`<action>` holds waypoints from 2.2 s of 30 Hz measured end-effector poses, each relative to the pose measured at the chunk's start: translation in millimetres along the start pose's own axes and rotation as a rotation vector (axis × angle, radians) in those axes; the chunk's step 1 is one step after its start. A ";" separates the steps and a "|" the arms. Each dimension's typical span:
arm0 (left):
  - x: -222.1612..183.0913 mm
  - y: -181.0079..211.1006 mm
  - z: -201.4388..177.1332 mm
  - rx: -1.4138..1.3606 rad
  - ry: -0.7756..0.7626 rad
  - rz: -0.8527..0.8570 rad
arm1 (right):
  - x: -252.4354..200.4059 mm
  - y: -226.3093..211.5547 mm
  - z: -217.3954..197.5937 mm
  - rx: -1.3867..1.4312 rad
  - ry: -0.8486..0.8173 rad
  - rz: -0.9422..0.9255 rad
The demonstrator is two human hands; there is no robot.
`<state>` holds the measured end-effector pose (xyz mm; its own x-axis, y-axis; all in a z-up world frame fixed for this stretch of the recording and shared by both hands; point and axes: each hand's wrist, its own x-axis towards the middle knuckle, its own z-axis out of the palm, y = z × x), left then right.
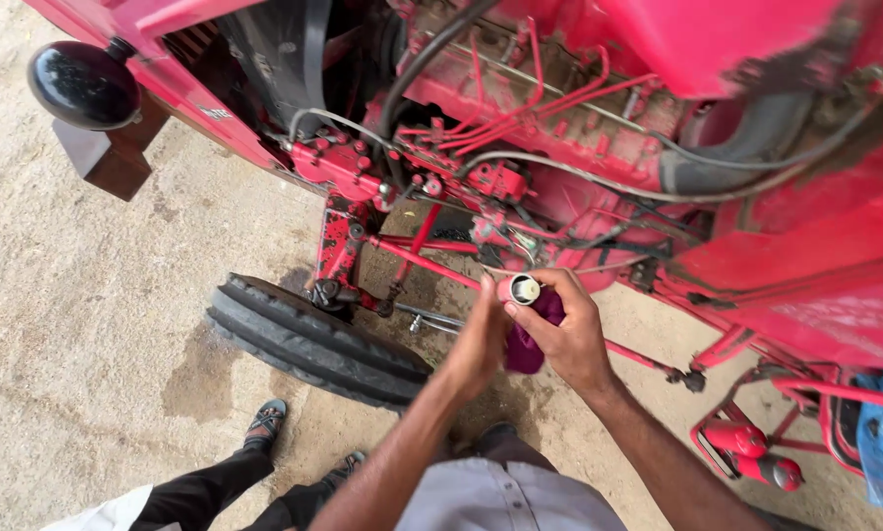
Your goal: The recorder is cleaning and reassembling a fuel system component on a red tractor.
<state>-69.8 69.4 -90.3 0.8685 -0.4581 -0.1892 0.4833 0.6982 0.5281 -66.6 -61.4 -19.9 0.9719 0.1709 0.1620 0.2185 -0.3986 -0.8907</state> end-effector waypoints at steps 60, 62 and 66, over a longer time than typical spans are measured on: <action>219.1 -51.5 -392.9 2.305 0.272 0.424 | 166.4 709.3 228.0 0.450 -0.590 0.067; 253.4 -27.3 -413.6 2.147 0.409 0.618 | 177.3 711.3 219.9 0.486 -0.592 0.030; 304.7 1.1 -427.8 1.825 0.676 0.794 | 176.8 697.3 205.2 0.447 -0.576 -0.038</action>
<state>242.3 165.9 -501.5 0.8833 0.1136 0.4549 -0.1896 -0.8009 0.5680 239.6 -124.2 -699.5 0.7374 0.6731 0.0566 0.0748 0.0019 -0.9972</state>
